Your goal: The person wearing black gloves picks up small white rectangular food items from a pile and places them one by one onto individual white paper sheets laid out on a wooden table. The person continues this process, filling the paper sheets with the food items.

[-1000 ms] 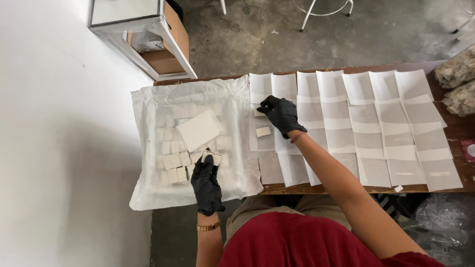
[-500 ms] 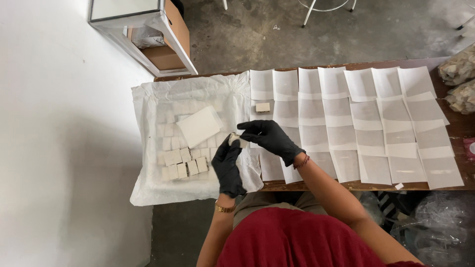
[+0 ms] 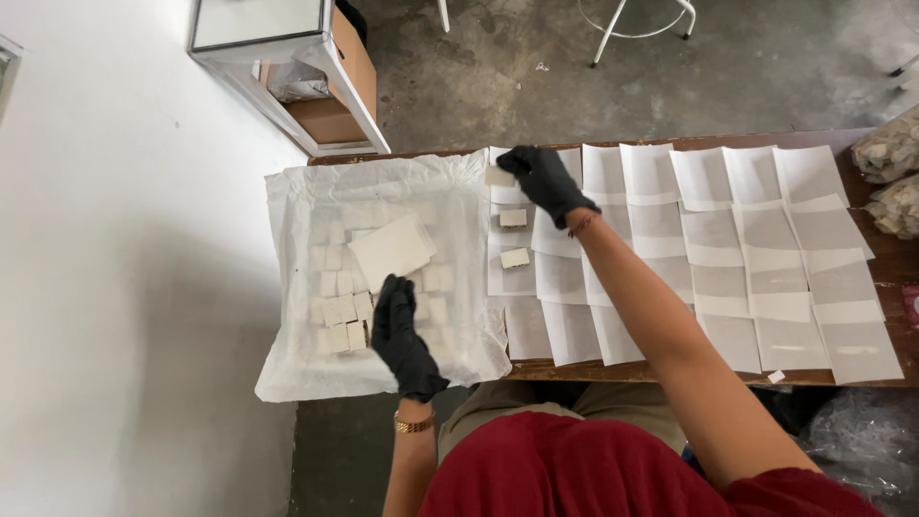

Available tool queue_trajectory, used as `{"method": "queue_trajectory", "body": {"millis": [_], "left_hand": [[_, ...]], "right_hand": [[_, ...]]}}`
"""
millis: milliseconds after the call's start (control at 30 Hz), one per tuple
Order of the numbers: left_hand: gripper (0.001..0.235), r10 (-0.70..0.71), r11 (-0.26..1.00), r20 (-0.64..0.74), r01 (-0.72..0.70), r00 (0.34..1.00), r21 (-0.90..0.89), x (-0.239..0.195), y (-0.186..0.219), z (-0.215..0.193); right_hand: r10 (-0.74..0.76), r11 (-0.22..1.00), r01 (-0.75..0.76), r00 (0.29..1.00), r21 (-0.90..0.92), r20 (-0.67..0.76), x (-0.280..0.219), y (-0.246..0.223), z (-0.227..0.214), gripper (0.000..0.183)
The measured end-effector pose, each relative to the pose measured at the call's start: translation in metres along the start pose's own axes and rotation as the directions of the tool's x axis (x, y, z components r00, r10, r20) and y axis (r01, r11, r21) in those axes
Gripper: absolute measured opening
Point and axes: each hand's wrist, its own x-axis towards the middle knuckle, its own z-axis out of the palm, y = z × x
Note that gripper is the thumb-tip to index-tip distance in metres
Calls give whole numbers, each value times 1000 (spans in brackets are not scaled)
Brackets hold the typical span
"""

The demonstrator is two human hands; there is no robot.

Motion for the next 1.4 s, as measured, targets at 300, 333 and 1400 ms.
{"method": "queue_trajectory", "body": {"millis": [300, 333, 1400], "left_hand": [[23, 276, 945, -293, -203, 915, 256, 15, 40, -89], [24, 297, 942, -300, -226, 906, 249, 16, 38, -97], [35, 175, 974, -307, -118, 936, 195, 5, -8, -157]], "right_hand": [[307, 899, -272, 950, -342, 50, 41, 69, 15, 23], [211, 918, -196, 977, -346, 6, 39, 72, 17, 19], [-279, 816, 521, 734, -250, 619, -97, -182, 276, 124]]}}
